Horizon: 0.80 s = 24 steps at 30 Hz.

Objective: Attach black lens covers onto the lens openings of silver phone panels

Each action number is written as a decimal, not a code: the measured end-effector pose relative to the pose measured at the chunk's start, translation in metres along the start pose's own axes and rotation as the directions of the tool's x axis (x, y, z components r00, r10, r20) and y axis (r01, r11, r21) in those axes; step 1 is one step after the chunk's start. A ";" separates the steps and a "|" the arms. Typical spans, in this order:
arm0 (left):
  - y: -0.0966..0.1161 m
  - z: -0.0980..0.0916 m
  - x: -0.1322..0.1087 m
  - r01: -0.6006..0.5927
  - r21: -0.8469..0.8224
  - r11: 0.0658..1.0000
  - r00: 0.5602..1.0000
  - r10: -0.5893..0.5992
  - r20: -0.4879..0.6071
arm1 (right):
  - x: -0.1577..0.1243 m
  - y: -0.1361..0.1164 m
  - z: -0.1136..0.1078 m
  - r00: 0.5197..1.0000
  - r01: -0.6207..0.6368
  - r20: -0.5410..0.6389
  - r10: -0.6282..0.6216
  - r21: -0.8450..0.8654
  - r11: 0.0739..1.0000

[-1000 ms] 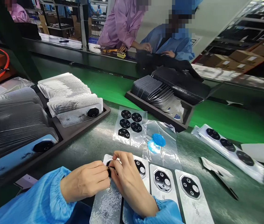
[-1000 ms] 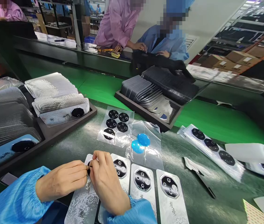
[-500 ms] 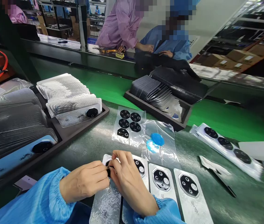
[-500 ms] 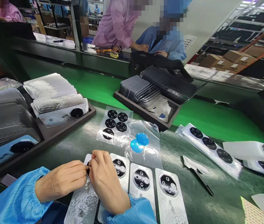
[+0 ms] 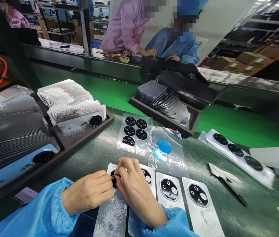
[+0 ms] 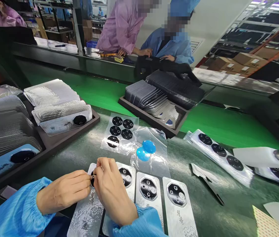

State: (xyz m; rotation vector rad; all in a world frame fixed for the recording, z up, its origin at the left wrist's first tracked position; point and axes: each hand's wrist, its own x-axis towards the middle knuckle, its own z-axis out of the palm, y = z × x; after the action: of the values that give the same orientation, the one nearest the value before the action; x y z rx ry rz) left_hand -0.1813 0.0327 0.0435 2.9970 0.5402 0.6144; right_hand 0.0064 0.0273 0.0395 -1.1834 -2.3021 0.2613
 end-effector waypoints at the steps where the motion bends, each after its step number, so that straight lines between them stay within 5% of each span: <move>1: 0.000 0.000 0.000 -0.005 0.003 1.000 1.000 0.005 -0.002 | 0.000 0.000 0.000 1.000 -0.002 -0.009 0.002 0.000 1.000; 24: 0.002 0.000 0.000 -0.023 0.025 0.999 1.000 0.024 -0.019 | 0.001 0.002 0.001 0.998 -0.028 0.052 0.026 0.040 0.999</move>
State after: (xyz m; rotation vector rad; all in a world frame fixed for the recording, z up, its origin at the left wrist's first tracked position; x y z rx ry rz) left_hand -0.1805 0.0313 0.0439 3.0275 0.5181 0.6443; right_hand 0.0069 0.0298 0.0388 -1.2009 -2.3149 0.3511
